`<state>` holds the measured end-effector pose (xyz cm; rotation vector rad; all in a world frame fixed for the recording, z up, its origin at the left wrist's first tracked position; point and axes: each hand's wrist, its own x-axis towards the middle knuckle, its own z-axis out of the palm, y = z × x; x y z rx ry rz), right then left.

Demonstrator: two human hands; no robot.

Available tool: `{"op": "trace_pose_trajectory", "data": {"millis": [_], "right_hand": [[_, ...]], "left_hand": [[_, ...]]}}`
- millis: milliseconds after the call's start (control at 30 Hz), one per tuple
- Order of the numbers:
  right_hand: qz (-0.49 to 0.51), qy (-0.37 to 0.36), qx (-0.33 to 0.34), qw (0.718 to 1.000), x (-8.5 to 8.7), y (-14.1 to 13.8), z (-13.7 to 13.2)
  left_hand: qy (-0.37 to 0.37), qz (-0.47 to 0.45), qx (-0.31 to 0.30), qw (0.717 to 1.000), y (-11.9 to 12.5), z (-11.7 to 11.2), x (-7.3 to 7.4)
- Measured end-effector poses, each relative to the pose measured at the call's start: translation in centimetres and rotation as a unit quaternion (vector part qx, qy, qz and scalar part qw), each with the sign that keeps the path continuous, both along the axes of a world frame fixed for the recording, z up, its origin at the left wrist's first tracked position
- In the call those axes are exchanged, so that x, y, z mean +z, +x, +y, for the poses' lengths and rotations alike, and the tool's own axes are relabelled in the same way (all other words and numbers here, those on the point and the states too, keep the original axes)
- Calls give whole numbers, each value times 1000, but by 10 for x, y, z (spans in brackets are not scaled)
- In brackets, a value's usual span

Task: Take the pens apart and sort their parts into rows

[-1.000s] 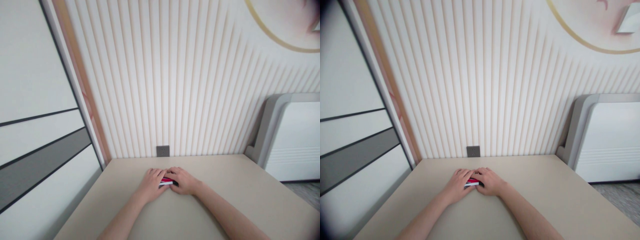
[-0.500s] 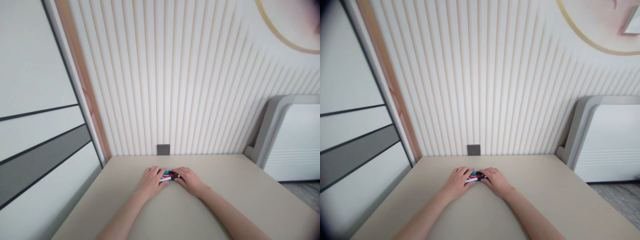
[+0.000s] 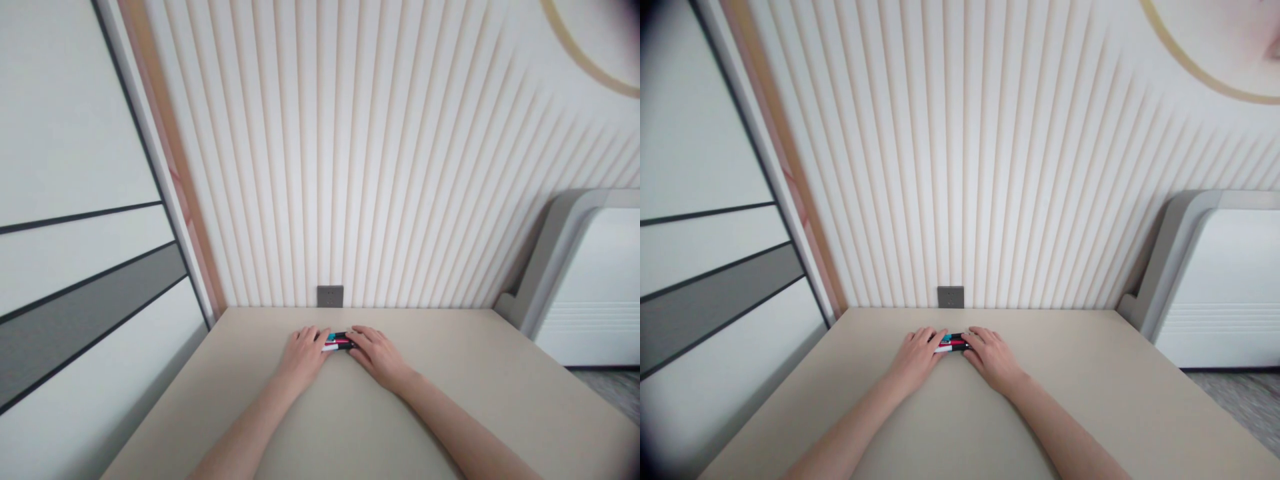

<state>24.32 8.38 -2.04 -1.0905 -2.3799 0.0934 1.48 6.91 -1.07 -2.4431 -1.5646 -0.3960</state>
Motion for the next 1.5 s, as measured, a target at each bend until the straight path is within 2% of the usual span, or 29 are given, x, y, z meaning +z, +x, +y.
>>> {"op": "trace_pose_trajectory", "data": {"millis": [567, 767, 867, 1000, 1167, 1367, 1500], "right_hand": [[39, 26, 41, 998, 2, 1, -2], [46, 36, 50, 997, 3, 2, -2], [44, 43, 55, 997, 4, 2, -3], [41, 54, 66, 996, 5, 2, -4], [36, 66, 68, 995, 6, 3, -7], [14, 99, 62, 993, 2, 4, -11], [15, 129, 68, 989, 4, 4, -24]], "left_hand": [[1, -28, -66, 997, -1, 0, -6], [-14, -36, -74, 996, -2, -3, -2], [0, -34, -81, 996, -1, -4, 0], [58, -33, -97, 993, 3, -4, 4], [80, -7, -140, 987, 8, -10, 11], [73, 25, -132, 988, 8, -20, 9], [66, 43, -142, 987, 7, -27, 9]]}}
